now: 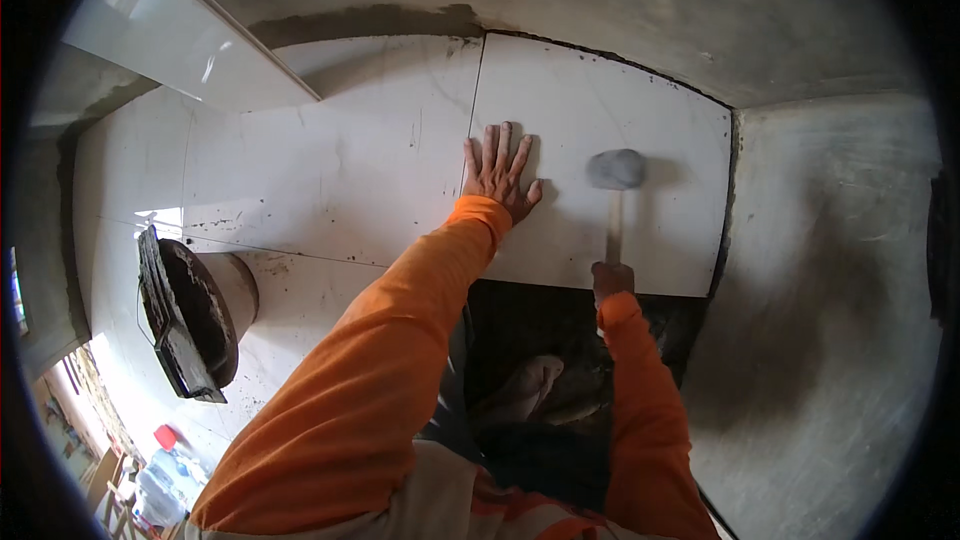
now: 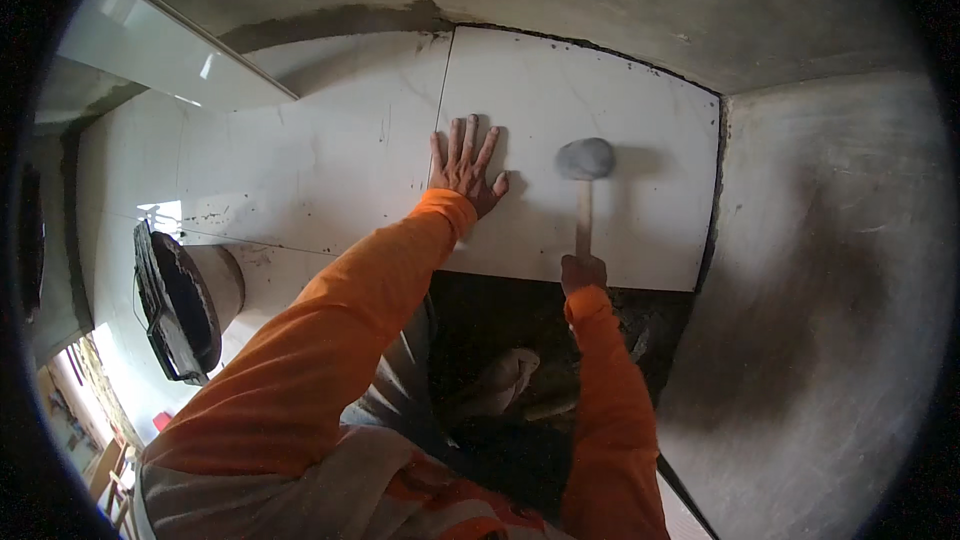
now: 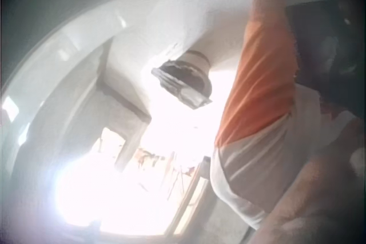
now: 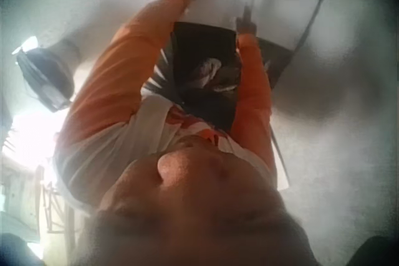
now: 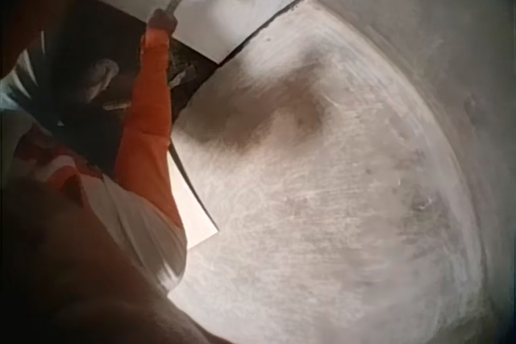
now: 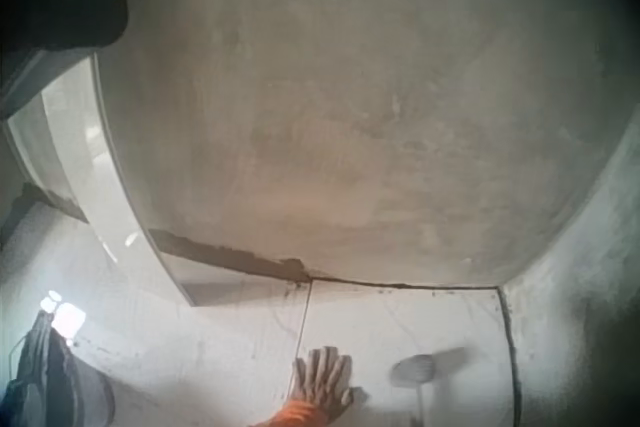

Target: The person taps a floor tile with a rubber mallet to level it, uses a trowel to spread mortar on the floor, and applies mortar to the back of another tile before positioning it.

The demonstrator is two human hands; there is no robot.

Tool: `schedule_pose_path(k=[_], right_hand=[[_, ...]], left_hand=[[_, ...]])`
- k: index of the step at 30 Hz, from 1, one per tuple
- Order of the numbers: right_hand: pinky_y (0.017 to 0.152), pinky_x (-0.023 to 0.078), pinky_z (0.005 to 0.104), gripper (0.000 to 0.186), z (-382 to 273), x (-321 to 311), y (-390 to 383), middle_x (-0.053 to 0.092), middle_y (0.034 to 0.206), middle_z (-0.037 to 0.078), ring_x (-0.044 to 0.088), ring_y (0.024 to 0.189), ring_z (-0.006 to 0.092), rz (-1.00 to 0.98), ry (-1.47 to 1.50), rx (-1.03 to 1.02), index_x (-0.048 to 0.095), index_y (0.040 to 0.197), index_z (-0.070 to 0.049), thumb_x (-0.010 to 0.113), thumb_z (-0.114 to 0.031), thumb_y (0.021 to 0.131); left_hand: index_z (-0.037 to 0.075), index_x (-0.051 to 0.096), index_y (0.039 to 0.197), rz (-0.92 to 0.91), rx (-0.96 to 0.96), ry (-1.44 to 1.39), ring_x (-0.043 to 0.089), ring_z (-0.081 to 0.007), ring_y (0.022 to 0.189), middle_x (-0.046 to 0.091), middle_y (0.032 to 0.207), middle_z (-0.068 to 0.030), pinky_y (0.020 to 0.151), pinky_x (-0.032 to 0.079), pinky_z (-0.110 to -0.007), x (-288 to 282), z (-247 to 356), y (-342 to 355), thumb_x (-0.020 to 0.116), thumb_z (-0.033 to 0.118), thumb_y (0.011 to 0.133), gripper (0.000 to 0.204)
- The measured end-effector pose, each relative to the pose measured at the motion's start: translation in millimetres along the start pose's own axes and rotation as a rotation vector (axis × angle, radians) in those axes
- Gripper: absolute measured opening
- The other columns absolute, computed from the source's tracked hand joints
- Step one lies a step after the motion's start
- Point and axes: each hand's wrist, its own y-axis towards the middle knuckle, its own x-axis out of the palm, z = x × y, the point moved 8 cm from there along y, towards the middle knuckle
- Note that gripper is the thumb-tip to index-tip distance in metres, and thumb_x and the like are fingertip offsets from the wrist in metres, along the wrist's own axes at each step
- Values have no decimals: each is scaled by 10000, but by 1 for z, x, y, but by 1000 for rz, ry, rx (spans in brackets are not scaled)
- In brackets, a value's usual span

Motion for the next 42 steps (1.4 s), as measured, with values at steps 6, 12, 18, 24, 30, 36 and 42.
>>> schedule_pose_path(k=[6,12,18,24,30,36,42], right_hand=[[474,349,334,247,-5,-15,-19,439,541,12,419,481,129,-208,415,349,484,618,-22,560,-191,780],[579,391,427,296,23,5,-17,502,566,108,512,540,286,-134,268,341,518,709,45,556,-243,765],[539,414,361,307,8,-3,-12,557,701,100,494,566,181,-239,282,370,573,977,12,556,-214,770],[525,399,367,265,10,-8,-7,509,594,64,495,520,195,41,984,448,519,704,20,604,-223,766],[564,419,390,181,26,22,-9,565,666,114,561,616,271,-157,383,230,598,777,-50,507,-205,802],[538,409,374,164,-5,-10,-16,517,603,90,520,561,220,74,1028,603,546,721,-31,566,-187,772],[568,417,355,243,30,26,-8,526,634,84,489,588,186,-209,475,432,553,671,-11,569,-234,765]], left_hand=[[185,158,1419,79,26,-32,44,-314,1362,88,1475,-121,1064,17,-552,-7,2,5,400,485,805,724],[184,174,1414,85,24,-26,55,-317,1360,105,1472,-122,1059,29,-559,-6,3,3,396,494,807,717],[177,180,1413,89,43,3,53,-326,1359,104,1471,-126,1055,30,-564,-7,1,12,396,503,806,723],[172,181,1413,124,52,-25,64,-328,1356,117,1468,-129,1055,26,-566,-5,2,9,396,502,805,724],[174,173,1415,122,55,-26,66,-322,1357,119,1467,-132,1055,16,-569,-6,6,6,399,500,799,732],[184,173,1417,144,61,-44,61,-337,1355,127,1464,-134,1053,20,-574,-7,-3,5,394,482,800,719],[193,176,1418,69,86,-8,46,-330,1359,94,1475,-128,1052,23,-574,11,12,1,367,503,816,704]])
